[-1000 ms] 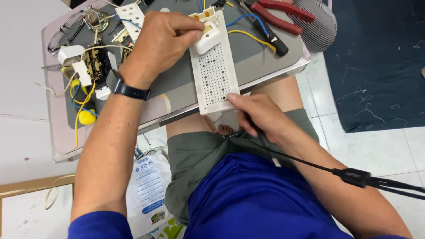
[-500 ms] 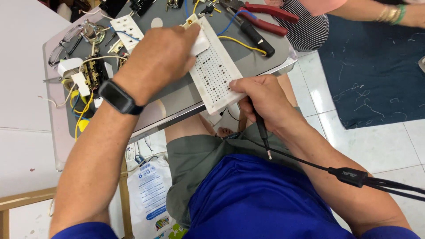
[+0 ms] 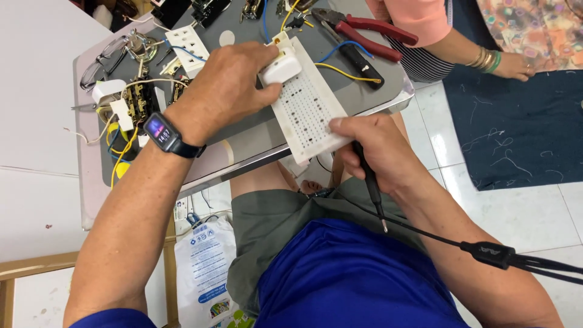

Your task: The person is performing manual electrical wiring, connecting wires to switch terminals using hand tools.

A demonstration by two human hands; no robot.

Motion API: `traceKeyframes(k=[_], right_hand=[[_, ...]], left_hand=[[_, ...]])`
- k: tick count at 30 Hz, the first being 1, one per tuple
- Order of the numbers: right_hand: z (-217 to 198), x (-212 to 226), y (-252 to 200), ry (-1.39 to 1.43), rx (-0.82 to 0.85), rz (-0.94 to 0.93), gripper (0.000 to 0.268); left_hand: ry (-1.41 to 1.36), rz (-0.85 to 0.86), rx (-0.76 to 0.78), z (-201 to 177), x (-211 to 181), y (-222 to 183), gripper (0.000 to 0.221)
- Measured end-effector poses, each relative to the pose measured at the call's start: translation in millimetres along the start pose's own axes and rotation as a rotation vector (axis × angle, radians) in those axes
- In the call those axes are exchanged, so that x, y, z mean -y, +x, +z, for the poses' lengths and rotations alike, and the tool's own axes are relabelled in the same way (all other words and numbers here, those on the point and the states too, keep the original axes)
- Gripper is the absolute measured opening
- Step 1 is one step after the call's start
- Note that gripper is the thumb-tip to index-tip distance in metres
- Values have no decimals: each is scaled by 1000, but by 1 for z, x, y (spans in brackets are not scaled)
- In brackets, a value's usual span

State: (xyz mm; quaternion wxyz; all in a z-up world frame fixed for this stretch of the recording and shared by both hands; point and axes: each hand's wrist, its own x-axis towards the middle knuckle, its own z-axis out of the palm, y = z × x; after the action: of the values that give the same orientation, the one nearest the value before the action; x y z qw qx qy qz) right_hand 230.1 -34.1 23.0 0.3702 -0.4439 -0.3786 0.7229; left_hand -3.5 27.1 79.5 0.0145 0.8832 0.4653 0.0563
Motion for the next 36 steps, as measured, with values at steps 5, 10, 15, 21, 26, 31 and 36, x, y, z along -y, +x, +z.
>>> traceKeyframes(k=[5,10,15,21,26,31,36], right_hand=[[-12,-15,6,-7,95,-17,35],[-20,-23,9,1,106,1,36],[-22,-26,11,48,100,3,39],[-16,-20,10,36,74,-20,43],[-12,-20,13,37,63,8,40],[-11,-19,13,-200,43,43,46],[-30,14,4,-762,22,102,22]], left_hand=[[-4,158,-165,11,7,-4,37],[17,142,-175,12,3,-5,35],[-25,143,-183,12,6,-5,31],[-51,177,-261,23,18,-11,41],[-93,172,-289,23,23,-14,42],[-88,131,-316,32,29,-16,48],[-282,-134,-228,50,15,-18,57]])
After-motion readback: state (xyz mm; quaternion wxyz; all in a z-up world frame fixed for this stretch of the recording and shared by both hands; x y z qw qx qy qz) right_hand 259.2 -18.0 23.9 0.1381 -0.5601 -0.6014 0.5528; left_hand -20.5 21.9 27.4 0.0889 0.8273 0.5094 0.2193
